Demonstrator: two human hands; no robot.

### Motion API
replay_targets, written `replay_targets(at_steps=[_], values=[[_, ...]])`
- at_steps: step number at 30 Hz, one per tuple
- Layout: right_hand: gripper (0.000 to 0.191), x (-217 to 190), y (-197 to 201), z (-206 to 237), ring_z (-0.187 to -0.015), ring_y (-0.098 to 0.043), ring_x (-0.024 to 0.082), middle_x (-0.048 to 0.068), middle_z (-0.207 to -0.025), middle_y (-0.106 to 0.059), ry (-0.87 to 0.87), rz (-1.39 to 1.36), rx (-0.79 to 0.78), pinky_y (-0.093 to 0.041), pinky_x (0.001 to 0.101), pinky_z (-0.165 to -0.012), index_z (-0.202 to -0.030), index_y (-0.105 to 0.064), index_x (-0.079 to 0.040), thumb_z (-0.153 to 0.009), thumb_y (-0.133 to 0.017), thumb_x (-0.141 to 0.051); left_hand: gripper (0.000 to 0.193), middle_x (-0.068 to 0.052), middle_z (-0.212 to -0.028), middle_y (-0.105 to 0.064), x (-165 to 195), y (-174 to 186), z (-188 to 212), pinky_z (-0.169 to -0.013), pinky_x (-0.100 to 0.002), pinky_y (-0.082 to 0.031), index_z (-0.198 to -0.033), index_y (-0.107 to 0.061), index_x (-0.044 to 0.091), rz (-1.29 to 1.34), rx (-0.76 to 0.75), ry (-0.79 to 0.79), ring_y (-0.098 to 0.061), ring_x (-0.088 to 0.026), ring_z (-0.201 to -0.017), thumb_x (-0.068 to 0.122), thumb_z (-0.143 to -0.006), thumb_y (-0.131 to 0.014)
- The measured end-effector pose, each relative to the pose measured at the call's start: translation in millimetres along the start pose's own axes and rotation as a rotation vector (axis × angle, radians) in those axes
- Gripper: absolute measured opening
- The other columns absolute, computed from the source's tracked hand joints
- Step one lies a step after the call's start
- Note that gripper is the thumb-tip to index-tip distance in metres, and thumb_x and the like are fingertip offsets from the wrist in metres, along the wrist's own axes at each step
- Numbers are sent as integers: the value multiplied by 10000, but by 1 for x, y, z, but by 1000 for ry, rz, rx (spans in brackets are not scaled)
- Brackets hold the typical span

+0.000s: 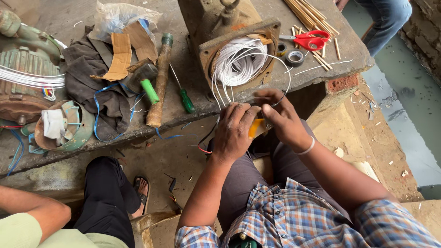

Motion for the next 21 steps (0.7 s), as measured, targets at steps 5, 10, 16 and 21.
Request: replay_targets(at_steps=[5,10,16,21], values=[[374,22,-7,3,-1001,-598,106,28,-1103,-679,-88,-31,23,-478,266,-908,-1293,-617,0,-999,-716,-209,294,-78,-1114,-646,-1,0,0,-999,-432,-492,-1162,-673,65,-12,25,-11,-631,-291,-1093,-12,-884,-617],[199,38,5,11,-944,-665,90,34,-1027,-744,-12,106,140,-551,236,-859,-1145,-698,17,-1003,-701,-122,315,-96,-1094,-646,-2,-3,2,-993,-437,-524,-1204,-678,48,3,80,-51,-636,-310,-1081,-22,-898,-646],[176,48,28,-24,-883,-644,89,40,-952,-733,-2,288,13,-538,255,-811,-1075,-726,29,-908,-672,28,375,-113,-1093,-642,-1,-1,3,-957,-428,-544,-1251,-677,9,-16,92,-48,-640,-316,-1064,-75,-891,-616],[157,64,35,-27,-784,-661,115,54,-904,-721,-48,50,-18,-551,272,-738,-1074,-712,47,-933,-692,-19,337,-115,-1080,-637,1,1,2,-943,-431,-546,-1211,-690,13,-1,80,-40,-637,-317,-1047,-65,-888,-629]])
Point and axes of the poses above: each hand's wrist, its own z-axis away from the middle knuckle, its own y-axis out of the back of the hand, x = y × z, the point moved 3 cm from there along -z, towards the middle knuckle
